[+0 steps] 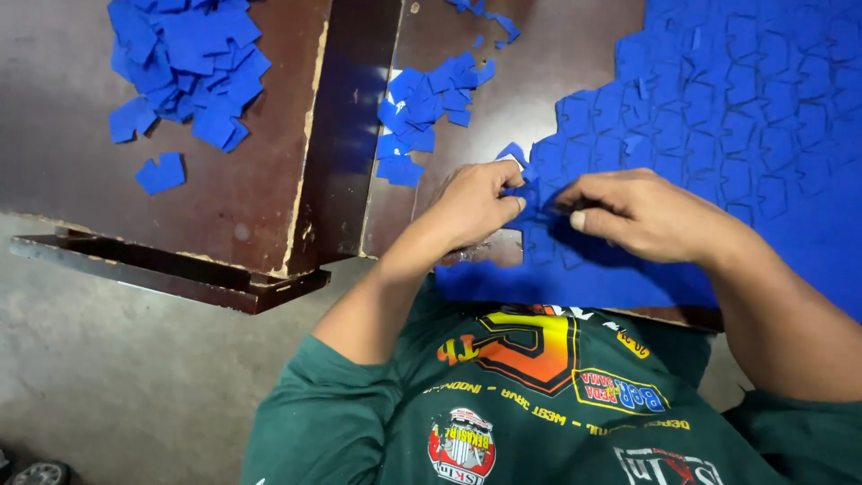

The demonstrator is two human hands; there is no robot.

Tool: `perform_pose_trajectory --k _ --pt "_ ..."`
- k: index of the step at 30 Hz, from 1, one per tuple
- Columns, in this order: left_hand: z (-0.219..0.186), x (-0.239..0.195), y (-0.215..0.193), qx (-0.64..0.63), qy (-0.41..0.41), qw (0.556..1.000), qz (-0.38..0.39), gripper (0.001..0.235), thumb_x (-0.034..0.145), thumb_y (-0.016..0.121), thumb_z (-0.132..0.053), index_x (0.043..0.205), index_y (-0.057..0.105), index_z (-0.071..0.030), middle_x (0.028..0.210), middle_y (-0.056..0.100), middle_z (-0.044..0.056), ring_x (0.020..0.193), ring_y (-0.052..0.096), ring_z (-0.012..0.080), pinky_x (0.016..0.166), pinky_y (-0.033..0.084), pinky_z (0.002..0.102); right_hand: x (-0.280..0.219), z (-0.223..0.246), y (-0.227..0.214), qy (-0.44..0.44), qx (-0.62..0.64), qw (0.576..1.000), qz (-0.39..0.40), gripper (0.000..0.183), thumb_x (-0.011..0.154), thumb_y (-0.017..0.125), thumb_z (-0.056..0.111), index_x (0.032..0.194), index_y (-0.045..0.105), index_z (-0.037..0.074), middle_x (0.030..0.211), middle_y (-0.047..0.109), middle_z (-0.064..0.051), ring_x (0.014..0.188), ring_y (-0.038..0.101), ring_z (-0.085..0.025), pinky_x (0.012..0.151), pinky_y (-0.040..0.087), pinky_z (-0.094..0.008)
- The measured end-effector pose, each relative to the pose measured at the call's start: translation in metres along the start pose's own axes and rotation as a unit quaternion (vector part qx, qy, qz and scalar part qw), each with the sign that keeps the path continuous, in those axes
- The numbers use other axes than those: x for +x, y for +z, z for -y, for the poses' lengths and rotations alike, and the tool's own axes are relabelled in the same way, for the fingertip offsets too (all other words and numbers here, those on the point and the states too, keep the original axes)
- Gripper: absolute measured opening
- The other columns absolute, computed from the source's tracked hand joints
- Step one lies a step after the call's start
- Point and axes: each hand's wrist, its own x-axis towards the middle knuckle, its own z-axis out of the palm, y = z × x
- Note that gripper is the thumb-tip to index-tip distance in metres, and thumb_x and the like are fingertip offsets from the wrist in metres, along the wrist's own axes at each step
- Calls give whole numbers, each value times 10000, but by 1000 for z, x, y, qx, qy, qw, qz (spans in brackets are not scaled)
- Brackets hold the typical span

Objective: Cutting small blue fabric pieces from a larger sheet using hand snips

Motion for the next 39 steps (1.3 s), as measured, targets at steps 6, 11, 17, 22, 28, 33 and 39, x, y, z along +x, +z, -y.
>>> perform_pose_trajectory --k 6,11,17,22,28,33,39 --pt "-2 -5 -8 -6 -8 1000 30 350 820 637 -246 1166 690 -257 995 770 16 949 692 264 781 492 415 16 -5 5 119 6 989 82 295 963 580 310 1196 730 210 770 754 -27 609 705 -182 696 553 -325" --pt "-16 -7 -14 16 -22 998 51 232 820 591 -226 1028 690 -255 949 757 24 946 677 307 773 490 454 22 9 -1 171 0 979 115 253 957 610 336 1136 743 216 660 692 -54 580 633 -177 645 522 -325" --pt "15 4 8 0 161 987 0 126 781 672 -177 905 664 -200 1079 668 -59 831 641 218 717 481 423 22 0 0 164 24 979 121 201 921 667 355 1015 743 194 628 647 -29 570 573 -164 589 466 -326" --pt "24 14 10 -15 258 966 12 124 719 673 -96 760 587 -175 1356 688 -74 1019 725 176 709 507 409 11 -34 7 135 277 946 102 290 871 721 186 1100 793 23 704 639 -76 540 514 -161 488 439 -297" --pt "21 24 -1 -155 151 967 133 137 765 680 -53 879 661 -127 1273 758 9 1110 691 93 922 518 268 11 -4 9 119 -23 989 89 296 905 686 345 1173 681 218 823 716 -19 704 620 -197 696 499 -350" --pt "24 25 3 -139 168 967 129 117 790 678 -78 899 680 -119 1285 750 23 1190 687 116 965 515 284 14 6 7 110 -117 982 98 290 914 617 344 1166 683 218 960 782 -76 873 702 -336 801 504 -444" --pt "15 16 -5 -97 114 981 121 154 863 671 -192 1009 719 -187 1249 767 -83 1096 718 87 909 516 285 22 15 6 105 -158 974 124 244 925 619 378 1040 656 166 931 758 -97 889 679 -377 785 493 -481"
